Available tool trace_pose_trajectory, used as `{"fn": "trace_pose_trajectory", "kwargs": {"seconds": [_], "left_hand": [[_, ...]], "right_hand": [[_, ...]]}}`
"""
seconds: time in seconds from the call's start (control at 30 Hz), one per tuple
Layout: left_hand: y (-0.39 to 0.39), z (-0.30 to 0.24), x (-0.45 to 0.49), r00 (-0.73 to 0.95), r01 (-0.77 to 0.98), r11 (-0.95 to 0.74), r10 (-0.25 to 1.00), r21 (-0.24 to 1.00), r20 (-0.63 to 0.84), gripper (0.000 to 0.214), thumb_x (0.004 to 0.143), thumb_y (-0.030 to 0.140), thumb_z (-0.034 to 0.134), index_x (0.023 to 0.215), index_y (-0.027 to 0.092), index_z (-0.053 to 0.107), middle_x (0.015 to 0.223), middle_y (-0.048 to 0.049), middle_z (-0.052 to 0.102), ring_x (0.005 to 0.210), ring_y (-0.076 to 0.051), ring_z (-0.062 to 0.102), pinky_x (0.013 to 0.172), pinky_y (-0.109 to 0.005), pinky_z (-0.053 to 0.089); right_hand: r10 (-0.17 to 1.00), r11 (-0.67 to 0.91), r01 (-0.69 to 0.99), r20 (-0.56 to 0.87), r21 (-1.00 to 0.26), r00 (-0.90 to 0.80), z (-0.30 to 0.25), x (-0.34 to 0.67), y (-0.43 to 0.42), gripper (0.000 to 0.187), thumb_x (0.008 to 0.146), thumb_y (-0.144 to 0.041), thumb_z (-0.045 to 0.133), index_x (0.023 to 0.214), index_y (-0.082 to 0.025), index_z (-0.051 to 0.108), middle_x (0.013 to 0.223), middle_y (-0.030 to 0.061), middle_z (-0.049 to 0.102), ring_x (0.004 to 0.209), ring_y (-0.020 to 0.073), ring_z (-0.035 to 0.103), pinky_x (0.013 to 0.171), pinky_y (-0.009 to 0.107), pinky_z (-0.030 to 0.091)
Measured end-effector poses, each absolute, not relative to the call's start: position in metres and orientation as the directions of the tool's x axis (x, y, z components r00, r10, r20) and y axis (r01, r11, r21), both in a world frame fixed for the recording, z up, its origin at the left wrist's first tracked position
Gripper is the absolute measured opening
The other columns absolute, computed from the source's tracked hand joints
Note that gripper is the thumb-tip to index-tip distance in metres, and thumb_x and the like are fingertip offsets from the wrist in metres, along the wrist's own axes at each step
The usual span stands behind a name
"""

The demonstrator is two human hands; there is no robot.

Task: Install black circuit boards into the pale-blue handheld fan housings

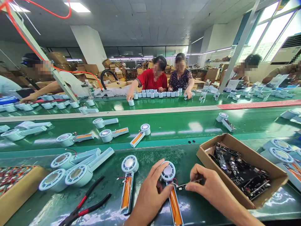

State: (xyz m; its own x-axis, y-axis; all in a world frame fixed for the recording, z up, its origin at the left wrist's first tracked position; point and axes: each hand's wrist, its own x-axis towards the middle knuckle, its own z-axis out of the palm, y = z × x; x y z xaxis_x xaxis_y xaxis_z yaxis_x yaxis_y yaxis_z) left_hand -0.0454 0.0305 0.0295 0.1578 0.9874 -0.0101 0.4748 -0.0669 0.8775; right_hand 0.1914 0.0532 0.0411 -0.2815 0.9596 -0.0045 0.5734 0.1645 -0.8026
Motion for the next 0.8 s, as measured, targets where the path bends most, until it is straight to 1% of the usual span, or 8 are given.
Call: {"fn": "trace_pose_trajectory", "kwargs": {"seconds": [0.07, 0.2, 0.3, 0.43, 0.57, 0.63, 0.7, 0.8], "left_hand": [[0.031, 0.027, -0.043, 0.156, 0.464, -0.076, 0.988, 0.883, 0.004, 0.056, 0.086, 0.021, 0.062, 0.139, 0.038, 0.052, 0.157, -0.0011, 0.040, 0.065, -0.009, 0.058, 0.074, -0.030, 0.054], [0.031, 0.016, -0.043, 0.145, 0.436, -0.089, 0.989, 0.896, 0.027, 0.055, 0.089, 0.022, 0.061, 0.141, 0.034, 0.050, 0.158, -0.0042, 0.039, 0.073, -0.011, 0.063, 0.077, -0.031, 0.056], [0.029, 0.010, -0.044, 0.136, 0.392, -0.120, 0.988, 0.912, 0.072, 0.055, 0.092, 0.025, 0.061, 0.144, 0.036, 0.048, 0.159, -0.0046, 0.038, 0.079, -0.013, 0.065, 0.078, -0.032, 0.056], [0.026, 0.010, -0.045, 0.106, 0.353, -0.113, 0.991, 0.929, 0.081, 0.053, 0.091, 0.027, 0.063, 0.142, 0.036, 0.052, 0.158, -0.0056, 0.041, 0.085, -0.017, 0.067, 0.079, -0.034, 0.058], [0.025, 0.009, -0.045, 0.099, 0.316, -0.093, 0.993, 0.944, 0.065, 0.053, 0.091, 0.027, 0.064, 0.141, 0.036, 0.053, 0.158, -0.0058, 0.041, 0.088, -0.018, 0.068, 0.080, -0.035, 0.057], [0.026, 0.007, -0.045, 0.114, 0.306, -0.110, 0.990, 0.946, 0.078, 0.053, 0.091, 0.023, 0.062, 0.142, 0.037, 0.052, 0.158, -0.0049, 0.041, 0.092, -0.018, 0.067, 0.080, -0.034, 0.056], [0.027, 0.007, -0.044, 0.116, 0.291, -0.122, 0.989, 0.949, 0.091, 0.054, 0.091, 0.020, 0.060, 0.142, 0.036, 0.052, 0.156, -0.0044, 0.041, 0.100, -0.019, 0.066, 0.080, -0.032, 0.055], [0.028, 0.012, -0.041, 0.089, 0.279, -0.097, 0.993, 0.955, 0.075, 0.057, 0.087, 0.014, 0.058, 0.140, 0.034, 0.053, 0.154, -0.0046, 0.042, 0.098, -0.018, 0.067, 0.080, -0.032, 0.055]], "right_hand": [[0.882, 0.433, 0.699, 0.109, -0.569, -0.458, 0.047, 0.195, 0.050, 0.005, 0.089, -0.021, 0.069, 0.091, -0.021, 0.065, 0.078, -0.0016, 0.065, 0.073, 0.0164, 0.063, 0.068, 0.026, 0.045], [0.617, 0.787, 0.609, 0.169, -0.100, -0.769, 0.076, 0.190, 0.040, 0.049, 0.086, -0.003, 0.053, 0.130, -0.023, 0.057, 0.091, 0.0028, 0.066, 0.069, 0.0169, 0.065, 0.066, 0.026, 0.050], [0.524, 0.840, 0.540, 0.181, 0.051, -0.832, 0.085, 0.183, 0.035, 0.059, 0.083, -0.003, 0.052, 0.141, -0.018, 0.050, 0.100, 0.0087, 0.068, 0.073, 0.0202, 0.070, 0.066, 0.028, 0.056], [0.710, 0.698, 0.633, 0.210, -0.334, -0.672, 0.063, 0.176, 0.031, 0.036, 0.097, -0.017, 0.045, 0.129, -0.022, 0.062, 0.103, 0.0093, 0.070, 0.069, 0.0183, 0.071, 0.058, 0.025, 0.056], [0.865, 0.089, 0.602, -0.239, -0.793, -0.442, 0.041, 0.169, 0.029, 0.038, 0.105, -0.036, 0.034, 0.120, -0.020, 0.064, 0.075, 0.0015, 0.070, 0.040, 0.0113, 0.059, 0.038, 0.021, 0.042], [0.844, -0.002, 0.613, -0.331, -0.790, -0.423, 0.040, 0.168, 0.031, 0.037, 0.101, -0.034, 0.040, 0.130, -0.018, 0.058, 0.074, 0.0005, 0.071, 0.042, 0.0126, 0.060, 0.039, 0.021, 0.041], [0.848, 0.191, 0.682, -0.231, -0.706, -0.477, 0.043, 0.168, 0.035, 0.039, 0.091, -0.025, 0.058, 0.130, -0.019, 0.060, 0.085, 0.0030, 0.074, 0.063, 0.0176, 0.071, 0.054, 0.024, 0.050], [0.758, 0.605, 0.740, -0.070, -0.293, -0.648, 0.050, 0.169, 0.043, 0.049, 0.071, -0.007, 0.072, 0.117, -0.021, 0.065, 0.097, 0.0052, 0.073, 0.078, 0.0227, 0.072, 0.067, 0.028, 0.053]]}}
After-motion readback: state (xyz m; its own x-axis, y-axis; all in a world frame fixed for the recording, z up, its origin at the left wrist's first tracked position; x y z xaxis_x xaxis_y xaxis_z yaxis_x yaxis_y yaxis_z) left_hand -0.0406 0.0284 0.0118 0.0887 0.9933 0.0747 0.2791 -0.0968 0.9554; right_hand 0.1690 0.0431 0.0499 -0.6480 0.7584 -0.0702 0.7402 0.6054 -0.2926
